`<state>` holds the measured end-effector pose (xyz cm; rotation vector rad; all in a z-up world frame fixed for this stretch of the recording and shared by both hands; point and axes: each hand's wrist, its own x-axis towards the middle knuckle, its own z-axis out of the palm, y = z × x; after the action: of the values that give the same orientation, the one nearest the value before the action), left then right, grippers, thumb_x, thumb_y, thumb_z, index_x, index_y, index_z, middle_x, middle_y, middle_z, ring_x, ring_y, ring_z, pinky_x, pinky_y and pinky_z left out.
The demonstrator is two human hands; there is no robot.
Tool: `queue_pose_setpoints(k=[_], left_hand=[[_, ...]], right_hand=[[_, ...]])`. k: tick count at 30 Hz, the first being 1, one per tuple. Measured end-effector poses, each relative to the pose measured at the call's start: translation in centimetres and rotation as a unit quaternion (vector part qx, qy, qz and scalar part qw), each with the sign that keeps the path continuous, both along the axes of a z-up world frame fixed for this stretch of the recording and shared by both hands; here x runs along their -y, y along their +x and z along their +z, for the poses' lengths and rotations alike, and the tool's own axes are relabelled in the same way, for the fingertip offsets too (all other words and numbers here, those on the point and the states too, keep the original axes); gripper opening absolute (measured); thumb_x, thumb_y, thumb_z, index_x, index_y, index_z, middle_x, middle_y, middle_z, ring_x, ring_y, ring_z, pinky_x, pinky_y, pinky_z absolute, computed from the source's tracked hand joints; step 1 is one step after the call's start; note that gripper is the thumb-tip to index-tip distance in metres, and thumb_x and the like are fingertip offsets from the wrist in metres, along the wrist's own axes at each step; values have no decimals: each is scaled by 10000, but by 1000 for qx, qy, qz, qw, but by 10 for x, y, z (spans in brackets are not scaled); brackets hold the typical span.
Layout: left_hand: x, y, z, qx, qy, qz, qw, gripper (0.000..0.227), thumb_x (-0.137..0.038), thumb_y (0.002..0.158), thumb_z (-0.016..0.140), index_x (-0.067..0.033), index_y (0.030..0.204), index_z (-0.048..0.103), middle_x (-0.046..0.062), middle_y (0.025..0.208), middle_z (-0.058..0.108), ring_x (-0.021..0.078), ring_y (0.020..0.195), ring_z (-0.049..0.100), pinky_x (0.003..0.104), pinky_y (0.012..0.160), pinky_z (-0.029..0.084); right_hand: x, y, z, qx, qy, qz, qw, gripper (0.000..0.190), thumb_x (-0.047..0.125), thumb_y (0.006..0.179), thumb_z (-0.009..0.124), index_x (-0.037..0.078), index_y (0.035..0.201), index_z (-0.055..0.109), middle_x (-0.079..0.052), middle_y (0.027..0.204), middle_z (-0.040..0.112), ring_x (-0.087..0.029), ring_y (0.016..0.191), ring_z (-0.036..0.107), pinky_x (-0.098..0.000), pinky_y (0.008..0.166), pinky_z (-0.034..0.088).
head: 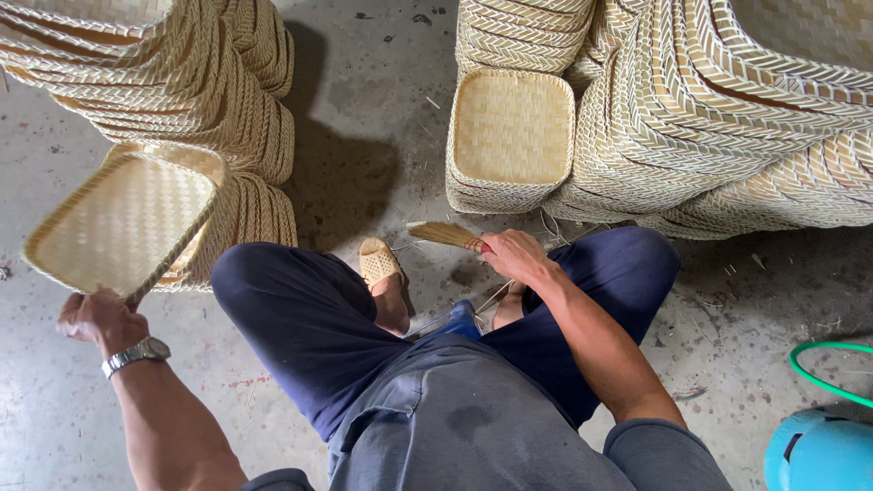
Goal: The person picks up square woven bamboo trays one at a time and brushes off loose material with a small broom.
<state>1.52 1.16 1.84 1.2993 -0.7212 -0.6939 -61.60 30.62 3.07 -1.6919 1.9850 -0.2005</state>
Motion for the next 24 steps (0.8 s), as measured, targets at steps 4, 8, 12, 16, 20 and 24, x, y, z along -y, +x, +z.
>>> queue_pose_setpoints(k=[4,8,12,16,20,24], left_hand=[[-24,-14,35,-1,-56,-30,998,286,182,899,546,-41,819,386,71,863,535,122,643,444,340,513,489],[-64,-75,99,-132,-169,-181,960,194,189,1006,575,64,1095,693,95,902,677,126,663,618,284,571,524],[-92,-141,132,-166,-161,-241,943,277,34,1101,616,-23,1368,669,54,887,687,124,701,656,270,554,536],[-99,-212,121,-222,-84,-220,946,366,20,987,621,-62,1343,603,54,1038,743,167,916,742,315,740,655],[-96,-277,100,-92,-94,-298,946,333,-28,1033,648,27,1361,621,128,1258,729,158,1115,719,285,988,606],[-101,-319,84,-112,-114,-338,927,360,-41,1032,640,44,1379,606,115,1279,705,129,1113,674,275,997,550]], right_hand=[[0,-4,-4,5,-38,6,999,211,258,901,688,69,993,702,-194,810,725,-394,776,713,-506,727,545],[0,-12,-2,-4,-55,-13,998,220,292,943,676,74,969,701,-201,808,714,-406,793,704,-523,710,528],[2,-21,20,89,-100,-117,984,240,324,978,662,116,1075,730,-149,799,732,-307,661,679,-466,584,515],[8,-22,65,293,-125,-326,890,357,327,1003,593,144,1305,649,-40,821,719,-103,523,594,-304,411,466],[19,3,115,286,-286,-230,885,374,268,1034,573,57,1335,634,-44,855,698,-84,539,594,-232,423,499],[47,46,132,311,-294,18,903,370,335,1095,535,34,1281,647,-35,804,677,-84,540,614,-238,462,536]])
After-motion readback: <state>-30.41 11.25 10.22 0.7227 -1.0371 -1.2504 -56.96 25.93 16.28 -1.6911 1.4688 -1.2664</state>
